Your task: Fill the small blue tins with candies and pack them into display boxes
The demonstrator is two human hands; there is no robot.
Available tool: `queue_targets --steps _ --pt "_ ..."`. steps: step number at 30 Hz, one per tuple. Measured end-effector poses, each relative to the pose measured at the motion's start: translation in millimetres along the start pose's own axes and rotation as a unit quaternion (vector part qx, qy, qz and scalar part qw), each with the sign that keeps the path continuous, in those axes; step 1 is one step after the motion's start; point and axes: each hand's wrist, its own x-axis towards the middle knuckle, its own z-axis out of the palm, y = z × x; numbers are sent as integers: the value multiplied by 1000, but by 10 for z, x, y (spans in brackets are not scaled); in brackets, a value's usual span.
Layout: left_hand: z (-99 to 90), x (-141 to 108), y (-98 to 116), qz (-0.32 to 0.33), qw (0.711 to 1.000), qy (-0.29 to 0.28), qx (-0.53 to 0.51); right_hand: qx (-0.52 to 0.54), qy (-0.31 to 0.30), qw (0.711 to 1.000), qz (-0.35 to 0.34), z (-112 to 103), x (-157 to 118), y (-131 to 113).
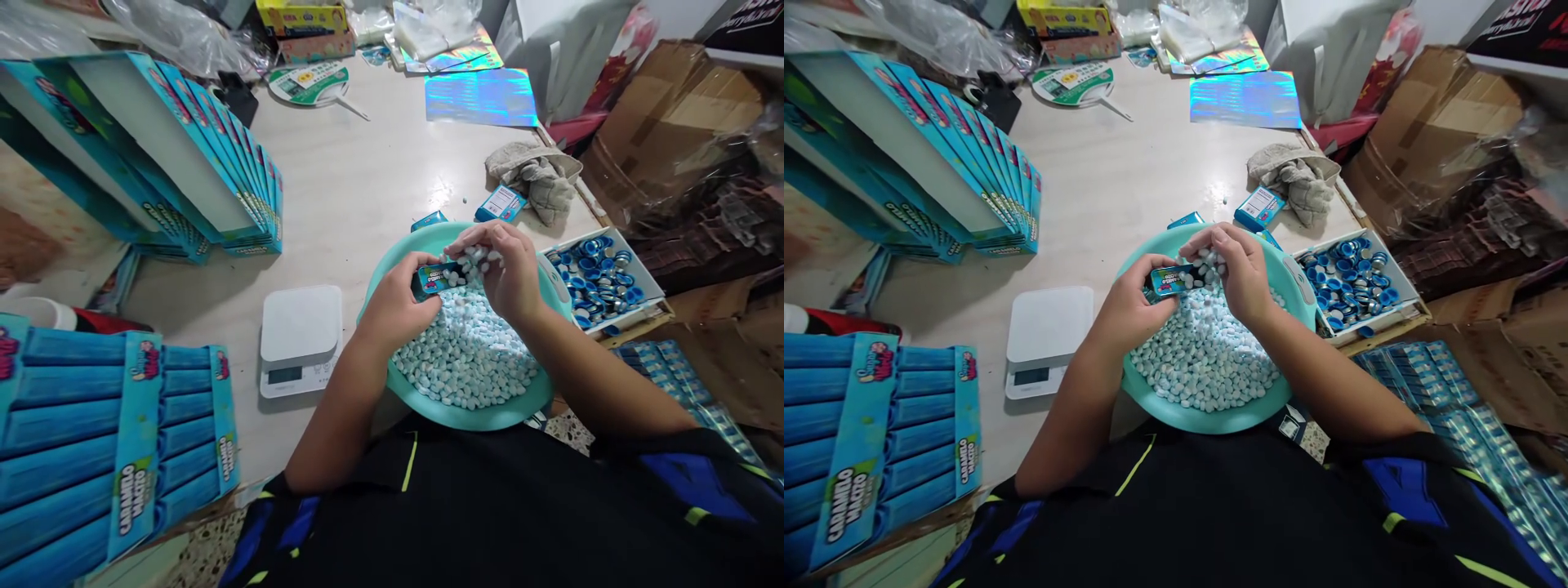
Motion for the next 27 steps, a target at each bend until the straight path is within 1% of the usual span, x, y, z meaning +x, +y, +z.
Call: queue_targets --steps 2,4,6,7,8,9,11,12,13,15,18,20,23,25,27 --pt "-5 -2 18 -6 1000 -3 1 11 -7 1000 -3 -24 27 -8" --pt "-7 -10 43 -20 1000 -4 4 4 -7 1000 -10 -80 109 28" --pt "-5 -19 57 -34 999 2 3 -43 -2 999 -18 -153 228 128" --pt "-2 -22 58 -38 999 11 0 -90 -9 996 -15 -185 286 198" --pt "2 -22 53 -40 999 23 -4 -149 -29 988 -2 -208 335 275" --pt "6 -20 43 -40 998 37 -10 -215 -59 975 18 -219 368 352" --pt "13 -11 17 -32 997 66 -27 -333 -124 933 61 -204 375 475" --pt "15 -4 4 -28 996 80 -37 -367 -149 915 76 -184 353 510" --pt "17 4 -7 -25 994 96 -50 -383 -169 904 83 -161 317 524" --pt "19 21 -21 -20 988 134 -74 -375 -208 900 79 -115 229 500" --pt "24 43 -32 -11 980 175 -91 -322 -280 903 55 -50 107 397" --pt "30 54 -45 -6 982 167 -85 -296 -306 904 29 2 50 337" --pt "39 64 -77 -2 988 137 -68 -282 -310 908 2 80 6 305" --pt "41 68 -95 1 991 122 -59 -249 -309 918 9 120 0 326" --pt "40 70 -99 -1 993 107 -47 -186 -315 930 17 154 6 372"
